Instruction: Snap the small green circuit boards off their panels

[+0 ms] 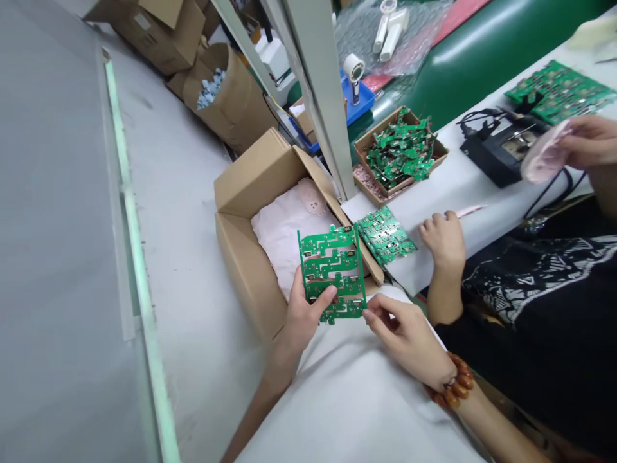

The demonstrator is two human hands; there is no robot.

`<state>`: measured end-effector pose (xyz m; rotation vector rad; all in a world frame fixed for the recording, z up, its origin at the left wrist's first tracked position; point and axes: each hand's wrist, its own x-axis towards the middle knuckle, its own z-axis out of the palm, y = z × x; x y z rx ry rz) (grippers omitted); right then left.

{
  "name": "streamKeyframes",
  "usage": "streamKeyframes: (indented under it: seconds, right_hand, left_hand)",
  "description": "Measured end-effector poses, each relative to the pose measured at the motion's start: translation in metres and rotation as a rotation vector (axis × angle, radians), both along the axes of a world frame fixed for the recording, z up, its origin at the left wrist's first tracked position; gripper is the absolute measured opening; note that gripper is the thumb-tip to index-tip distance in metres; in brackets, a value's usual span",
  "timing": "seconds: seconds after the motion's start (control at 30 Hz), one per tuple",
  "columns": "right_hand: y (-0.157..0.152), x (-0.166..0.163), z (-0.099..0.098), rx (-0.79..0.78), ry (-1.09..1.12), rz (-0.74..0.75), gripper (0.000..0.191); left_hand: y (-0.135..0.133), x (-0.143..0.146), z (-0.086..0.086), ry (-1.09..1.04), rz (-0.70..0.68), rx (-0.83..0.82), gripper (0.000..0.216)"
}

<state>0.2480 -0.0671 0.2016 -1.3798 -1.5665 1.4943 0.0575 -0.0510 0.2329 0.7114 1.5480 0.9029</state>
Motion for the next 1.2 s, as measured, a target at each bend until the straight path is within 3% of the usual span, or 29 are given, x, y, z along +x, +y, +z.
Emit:
streamKeyframes:
  seconds: [0.17,0.37,0.5,0.63,0.7,0.87,1.0,1.1,1.2]
  right_hand:
    - [-0.001,-0.001,0.001,-0.042,0.021,0.02,0.034]
    - [-0.001,0.004,0.001,-0.145,0.053,0.016,0.037]
    - [-0.009,0.003,0.002,-0.181,0.085,-0.094,0.038]
    - [-0.016,-0.002,0.003,-0.116,0.048,-0.219,0.038]
    - [-0.017,-0.002,0.002,-0.083,0.01,-0.225,0.038]
    - [-0.013,0.007,0.001,0.041,-0.046,-0.18,0.037]
    - [-0.005,0.02,-0.007,0.13,-0.166,-0.292,0.038]
    - [0.004,0.033,-0.027,0.105,-0.275,-0.375,0.033]
    - [0.027,0.049,-0.059,0.073,-0.37,-0.36,0.029]
  left_hand:
    - [-0.001,0.0,-0.003,-0.014,-0.028,-0.018,0.051]
    - [0.001,0.005,0.0,-0.009,-0.153,-0.009,0.053]
    - [0.002,0.006,0.0,-0.048,-0.232,0.005,0.066]
    - [0.001,0.005,-0.004,-0.147,-0.27,-0.017,0.087]
    - [0.0,0.006,-0.006,-0.149,-0.262,-0.045,0.094]
    - [0.0,0.007,-0.014,-0.093,-0.166,-0.09,0.087]
    - [0.005,0.001,-0.016,-0.033,-0.027,-0.047,0.085]
    - [0.007,-0.003,-0.013,-0.071,0.036,-0.016,0.08]
    - [0.007,-0.006,-0.012,-0.108,0.089,-0.003,0.082]
